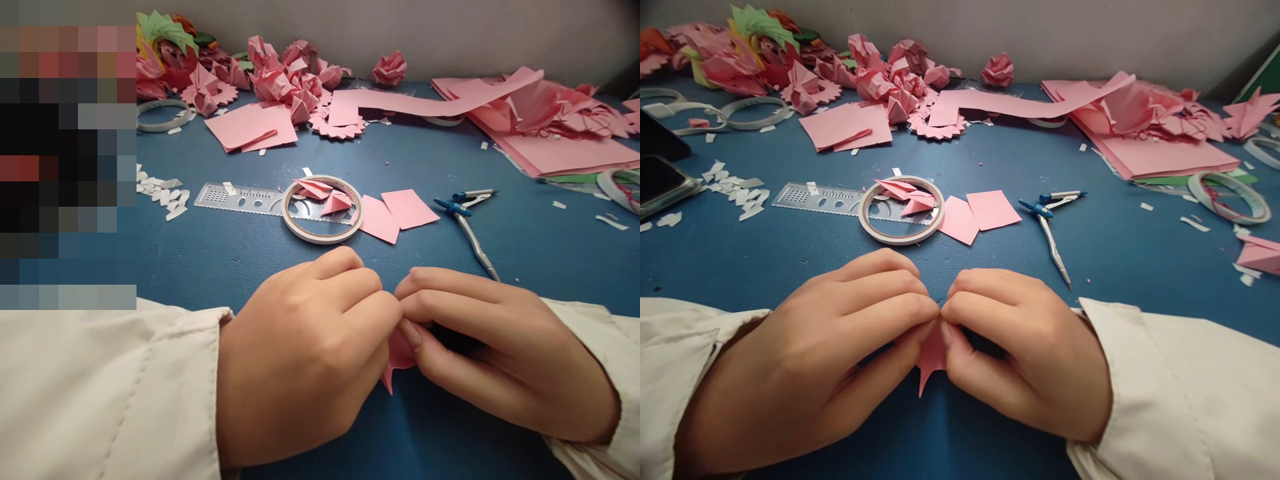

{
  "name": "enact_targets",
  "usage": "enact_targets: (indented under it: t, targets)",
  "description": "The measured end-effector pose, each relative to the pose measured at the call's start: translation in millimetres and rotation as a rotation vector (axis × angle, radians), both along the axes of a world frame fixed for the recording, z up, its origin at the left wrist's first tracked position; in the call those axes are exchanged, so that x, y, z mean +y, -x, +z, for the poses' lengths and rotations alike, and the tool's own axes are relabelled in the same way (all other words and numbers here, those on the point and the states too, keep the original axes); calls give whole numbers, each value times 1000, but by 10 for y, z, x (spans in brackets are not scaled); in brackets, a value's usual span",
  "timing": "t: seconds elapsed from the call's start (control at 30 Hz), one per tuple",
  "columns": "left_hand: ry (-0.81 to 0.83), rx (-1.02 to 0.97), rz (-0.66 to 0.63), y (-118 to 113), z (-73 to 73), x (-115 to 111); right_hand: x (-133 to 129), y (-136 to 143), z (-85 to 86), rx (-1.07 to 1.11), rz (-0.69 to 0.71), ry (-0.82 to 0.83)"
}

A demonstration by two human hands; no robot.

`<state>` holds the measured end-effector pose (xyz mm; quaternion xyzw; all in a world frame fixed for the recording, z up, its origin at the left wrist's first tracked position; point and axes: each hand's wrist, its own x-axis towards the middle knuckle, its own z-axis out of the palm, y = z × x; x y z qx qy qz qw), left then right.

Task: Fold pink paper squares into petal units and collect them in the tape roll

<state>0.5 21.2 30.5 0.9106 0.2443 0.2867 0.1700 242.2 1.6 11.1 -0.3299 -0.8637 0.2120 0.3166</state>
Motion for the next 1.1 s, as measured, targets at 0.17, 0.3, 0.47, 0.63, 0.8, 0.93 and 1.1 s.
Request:
enact_targets:
  t: [0.17,0.3,0.47,0.63,0.8,0.93,1.1]
  targets:
    - [-14,7,26,-6,-10,-11,-39,14,96,-176,-79,-148]
    - [3,3,13,-24,-43,-25,-82,-7,128,-200,-65,-144]
    - [24,-19,23,5,-29,-24,-63,-33,60,-30,32,98]
    - [73,-24,18,48,20,-15,75,-57,68,93,60,195]
    - [82,-31,16,33,27,0,162,-85,156,13,119,183]
    - [79,-28,28,38,34,-5,167,-86,181,36,73,182]
    - [59,-45,44,43,2,-9,163,-81,183,49,45,210]
